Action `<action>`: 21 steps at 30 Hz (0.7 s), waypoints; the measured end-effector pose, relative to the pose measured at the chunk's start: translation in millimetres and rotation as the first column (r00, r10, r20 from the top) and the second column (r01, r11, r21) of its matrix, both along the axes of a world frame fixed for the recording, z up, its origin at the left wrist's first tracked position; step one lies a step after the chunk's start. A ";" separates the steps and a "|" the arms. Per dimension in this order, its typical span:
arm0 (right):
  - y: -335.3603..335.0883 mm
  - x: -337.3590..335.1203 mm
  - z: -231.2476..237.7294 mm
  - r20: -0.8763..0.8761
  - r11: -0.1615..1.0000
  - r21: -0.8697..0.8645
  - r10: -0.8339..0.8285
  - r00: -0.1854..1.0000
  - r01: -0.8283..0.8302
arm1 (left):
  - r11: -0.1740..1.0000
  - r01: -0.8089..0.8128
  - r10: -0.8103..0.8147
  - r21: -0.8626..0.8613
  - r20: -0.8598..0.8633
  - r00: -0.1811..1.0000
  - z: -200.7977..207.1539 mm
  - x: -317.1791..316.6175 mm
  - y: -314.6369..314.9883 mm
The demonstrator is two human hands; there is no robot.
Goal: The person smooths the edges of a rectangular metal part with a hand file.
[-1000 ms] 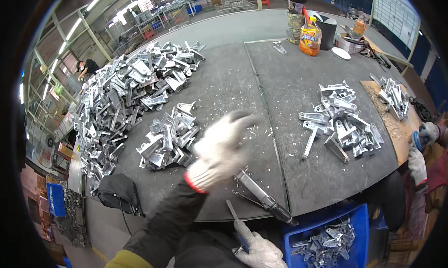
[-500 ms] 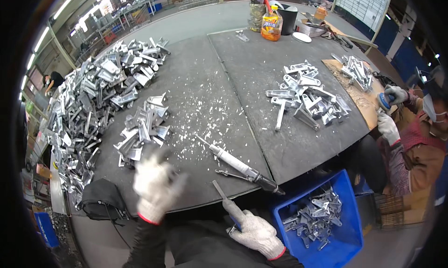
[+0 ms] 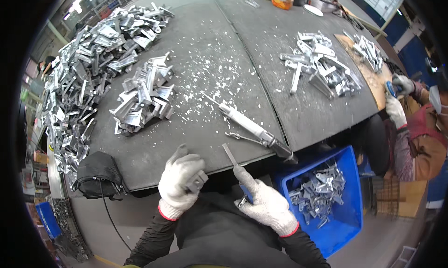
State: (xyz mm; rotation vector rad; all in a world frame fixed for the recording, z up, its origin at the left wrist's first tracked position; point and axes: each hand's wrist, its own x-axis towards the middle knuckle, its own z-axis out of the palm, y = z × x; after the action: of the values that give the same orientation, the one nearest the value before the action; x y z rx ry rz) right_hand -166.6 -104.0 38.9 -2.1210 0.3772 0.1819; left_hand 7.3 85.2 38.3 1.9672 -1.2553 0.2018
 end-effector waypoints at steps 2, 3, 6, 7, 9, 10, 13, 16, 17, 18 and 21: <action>-5.1 -3.3 8.0 -0.012 0.996 0.086 -0.002 1.000 0.003 | 0.942 -0.133 -0.080 -0.309 -0.590 0.803 -6.9 -20.7 -9.6; -3.3 -9.3 17.6 -0.025 0.996 0.086 -0.004 1.000 0.006 | 0.942 -0.136 -0.082 -0.308 -0.601 0.795 -8.8 -28.2 -16.2; -6.6 -13.9 45.5 0.034 0.989 0.137 -0.057 0.998 0.052 | 0.903 -0.368 -0.013 -0.221 -0.871 0.491 -9.5 -25.1 -43.0; -7.1 -15.8 52.4 0.038 0.987 0.157 -0.048 0.998 0.041 | 0.905 -0.364 -0.020 -0.220 -0.877 0.481 -12.2 -22.6 -45.7; -7.2 -18.7 67.5 0.045 0.980 0.200 -0.029 0.999 0.019 | 0.894 -0.296 -0.079 -0.337 -0.767 0.637 -20.0 -18.4 -48.1; -4.0 -13.0 77.1 0.134 0.998 0.065 0.012 0.991 -0.021 | 0.909 -0.283 -0.080 -0.306 -0.793 0.604 -25.2 -17.4 -44.0; 7.7 2.2 96.9 -0.080 0.983 -0.120 0.130 0.988 -0.139 | 0.864 -0.311 -0.200 -0.397 -0.836 0.511 -19.4 -15.7 -45.8; 12.2 15.9 104.1 -0.156 0.988 -0.066 0.131 0.979 -0.143 | 0.909 -0.228 -0.124 -0.350 -0.747 0.653 -18.0 -11.0 -43.7; 12.6 16.3 102.7 -0.110 0.988 -0.074 0.130 0.985 -0.138 | 0.914 -0.231 -0.127 -0.332 -0.778 0.616 -15.1 -11.7 -43.7; 11.9 11.7 97.4 -0.140 0.988 -0.087 0.115 0.983 -0.128 | 0.946 -0.250 -0.064 -0.208 -0.873 0.483 -14.2 -13.4 -41.4; 4.9 7.3 90.4 0.003 0.990 -0.126 0.072 0.997 -0.071 | 0.852 -0.298 -0.305 -0.431 -0.870 0.388 0.5 -10.7 -39.4</action>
State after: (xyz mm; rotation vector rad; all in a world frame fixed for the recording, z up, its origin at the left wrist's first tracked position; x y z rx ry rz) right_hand -159.4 -99.1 129.3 -2.2602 0.3155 0.1958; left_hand -3.4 45.9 38.8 1.1754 -0.3309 -0.4988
